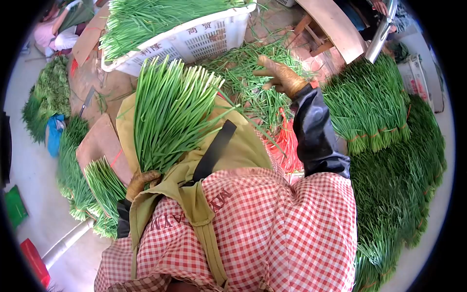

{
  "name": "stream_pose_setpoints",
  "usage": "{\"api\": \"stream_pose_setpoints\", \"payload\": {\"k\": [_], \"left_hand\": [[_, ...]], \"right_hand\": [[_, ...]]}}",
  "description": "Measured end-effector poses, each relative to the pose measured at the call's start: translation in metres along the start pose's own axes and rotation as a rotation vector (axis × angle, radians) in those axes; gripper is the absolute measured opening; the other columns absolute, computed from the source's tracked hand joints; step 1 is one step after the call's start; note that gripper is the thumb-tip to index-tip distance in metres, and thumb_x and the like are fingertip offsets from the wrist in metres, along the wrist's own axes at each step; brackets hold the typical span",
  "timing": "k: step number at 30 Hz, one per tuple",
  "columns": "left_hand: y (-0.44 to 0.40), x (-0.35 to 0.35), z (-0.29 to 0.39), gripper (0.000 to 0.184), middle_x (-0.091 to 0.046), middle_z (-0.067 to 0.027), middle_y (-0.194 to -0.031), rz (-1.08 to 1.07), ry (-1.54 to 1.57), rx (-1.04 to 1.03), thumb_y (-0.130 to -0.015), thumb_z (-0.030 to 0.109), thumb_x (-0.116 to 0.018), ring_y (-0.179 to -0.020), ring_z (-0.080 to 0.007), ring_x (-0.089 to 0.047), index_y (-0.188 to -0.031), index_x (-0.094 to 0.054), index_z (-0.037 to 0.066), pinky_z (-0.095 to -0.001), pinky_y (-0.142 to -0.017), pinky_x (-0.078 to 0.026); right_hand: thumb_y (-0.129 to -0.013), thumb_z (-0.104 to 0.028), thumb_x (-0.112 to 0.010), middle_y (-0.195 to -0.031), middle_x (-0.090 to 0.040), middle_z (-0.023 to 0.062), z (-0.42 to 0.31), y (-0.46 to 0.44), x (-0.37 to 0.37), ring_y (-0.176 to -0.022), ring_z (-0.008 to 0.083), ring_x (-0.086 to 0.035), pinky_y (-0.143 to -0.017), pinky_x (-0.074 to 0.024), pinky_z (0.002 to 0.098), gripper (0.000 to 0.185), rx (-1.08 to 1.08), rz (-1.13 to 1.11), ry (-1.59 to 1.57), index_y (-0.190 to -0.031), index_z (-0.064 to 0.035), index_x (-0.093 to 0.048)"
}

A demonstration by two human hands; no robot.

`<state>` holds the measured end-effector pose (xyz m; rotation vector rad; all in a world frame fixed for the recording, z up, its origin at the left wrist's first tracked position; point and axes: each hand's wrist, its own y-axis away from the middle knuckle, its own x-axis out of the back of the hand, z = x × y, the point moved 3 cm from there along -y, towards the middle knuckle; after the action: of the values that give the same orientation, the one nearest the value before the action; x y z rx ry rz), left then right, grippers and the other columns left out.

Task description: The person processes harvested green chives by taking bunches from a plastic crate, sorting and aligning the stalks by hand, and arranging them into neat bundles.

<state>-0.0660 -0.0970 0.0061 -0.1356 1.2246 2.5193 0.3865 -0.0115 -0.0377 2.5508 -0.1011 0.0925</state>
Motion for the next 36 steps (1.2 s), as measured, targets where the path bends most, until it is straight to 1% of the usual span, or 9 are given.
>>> {"api": "stream_pose_setpoints", "payload": {"k": [6, 20, 21, 23, 25, 27, 29, 33, 36], "left_hand": [[-0.015, 0.015, -0.013, 0.039, -0.051, -0.0001, -0.061, -0.017, 0.016, -0.001, -0.079, 0.009, -0.063, -0.049, -0.0084, -0.044, -0.115, -0.053, -0.002, -0.0224, -0.046, -0.035], [0.018, 0.019, 0.027, 0.030, -0.053, -0.0006, -0.063, -0.117, -0.026, 0.021, -0.082, 0.006, -0.064, -0.050, -0.0077, -0.044, -0.110, -0.057, -0.002, -0.0204, -0.049, -0.035], [0.019, 0.024, 0.026, 0.033, -0.055, -0.0012, -0.066, -0.157, -0.032, -0.012, -0.081, 0.007, -0.065, -0.051, -0.0074, -0.046, -0.111, -0.056, -0.002, -0.0201, -0.051, -0.036], [0.024, 0.035, 0.026, 0.035, -0.055, -0.0024, -0.074, -0.182, -0.017, 0.010, -0.079, 0.008, -0.067, -0.053, -0.0084, -0.046, -0.110, -0.055, 0.000, -0.0208, -0.052, -0.037], [0.028, 0.039, 0.026, 0.035, -0.054, -0.0028, -0.080, -0.203, -0.021, 0.040, -0.077, 0.009, -0.067, -0.055, -0.0095, -0.045, -0.109, -0.053, 0.002, -0.0216, -0.053, -0.036], [0.031, 0.046, 0.024, 0.033, -0.054, -0.0024, -0.079, -0.207, -0.050, 0.050, -0.078, 0.009, -0.067, -0.055, -0.0096, -0.045, -0.108, -0.054, 0.002, -0.0215, -0.053, -0.036], [0.033, 0.047, 0.021, 0.032, -0.054, -0.0020, -0.078, -0.214, -0.084, 0.071, -0.079, 0.009, -0.067, -0.055, -0.0096, -0.045, -0.107, -0.054, 0.002, -0.0213, -0.053, -0.036], [0.042, 0.043, 0.022, 0.025, -0.054, -0.0006, -0.073, -0.213, -0.035, -0.006, -0.079, 0.009, -0.068, -0.055, -0.0086, -0.045, -0.101, -0.058, 0.002, -0.0213, -0.053, -0.037], [0.038, 0.039, 0.025, 0.020, -0.054, -0.0007, -0.068, -0.198, -0.043, -0.047, -0.080, 0.008, -0.067, -0.054, -0.0084, -0.046, -0.097, -0.060, 0.001, -0.0218, -0.053, -0.037]], "right_hand": [[-0.091, -0.042, -0.057, -0.067, -0.058, 0.0007, 0.006, 0.003, -0.106, -0.047, 0.0038, -0.034, -0.039, -0.0217, 0.0215, 0.039, -0.165, -1.043, 0.023, -0.102, -0.0057, -0.065], [-0.087, -0.022, -0.055, -0.062, -0.053, 0.0001, 0.017, 0.013, -0.110, -0.047, 0.0091, -0.044, -0.041, -0.0335, 0.0264, 0.025, 0.016, -0.671, 0.349, -0.092, 0.0006, -0.064], [-0.087, -0.022, -0.056, -0.069, -0.059, 0.0060, 0.022, -0.001, -0.091, -0.053, 0.0139, -0.052, -0.047, -0.0424, 0.0295, 0.024, 0.756, -0.694, 0.888, -0.092, -0.0001, -0.064], [-0.085, -0.018, -0.055, -0.083, -0.067, 0.0158, 0.026, -0.021, -0.052, -0.078, 0.0276, -0.065, -0.070, -0.0526, 0.0398, 0.023, 0.104, -0.327, 1.169, -0.097, -0.0024, -0.067], [-0.081, -0.017, -0.060, -0.100, -0.067, 0.0176, 0.073, -0.069, 0.037, -0.097, 0.0319, -0.065, -0.081, -0.0518, 0.0422, 0.023, -0.014, -0.374, 1.870, -0.100, -0.0077, -0.069], [-0.078, -0.028, -0.066, -0.118, -0.063, 0.0170, 0.003, -0.038, 0.038, -0.110, 0.0311, -0.061, -0.093, -0.0469, 0.0441, 0.041, -0.230, -0.036, 1.757, -0.113, -0.0072, -0.065], [-0.081, -0.048, -0.064, -0.123, -0.059, 0.0201, -0.051, -0.044, 0.013, -0.114, 0.0313, -0.057, -0.094, -0.0449, 0.0403, 0.064, 0.178, 0.112, 1.379, -0.126, -0.0034, -0.055], [-0.086, -0.055, -0.057, -0.124, -0.058, 0.0167, -0.148, -0.013, -0.113, -0.115, 0.0297, -0.053, -0.096, -0.0423, 0.0389, 0.074, 0.275, -0.309, 0.385, -0.136, -0.0025, -0.045], [-0.087, -0.048, -0.059, -0.122, -0.059, 0.0139, -0.163, -0.032, -0.176, -0.108, 0.0255, -0.056, -0.096, -0.0427, 0.0375, 0.057, 0.420, -0.630, 0.562, -0.124, -0.0047, -0.059]]}}
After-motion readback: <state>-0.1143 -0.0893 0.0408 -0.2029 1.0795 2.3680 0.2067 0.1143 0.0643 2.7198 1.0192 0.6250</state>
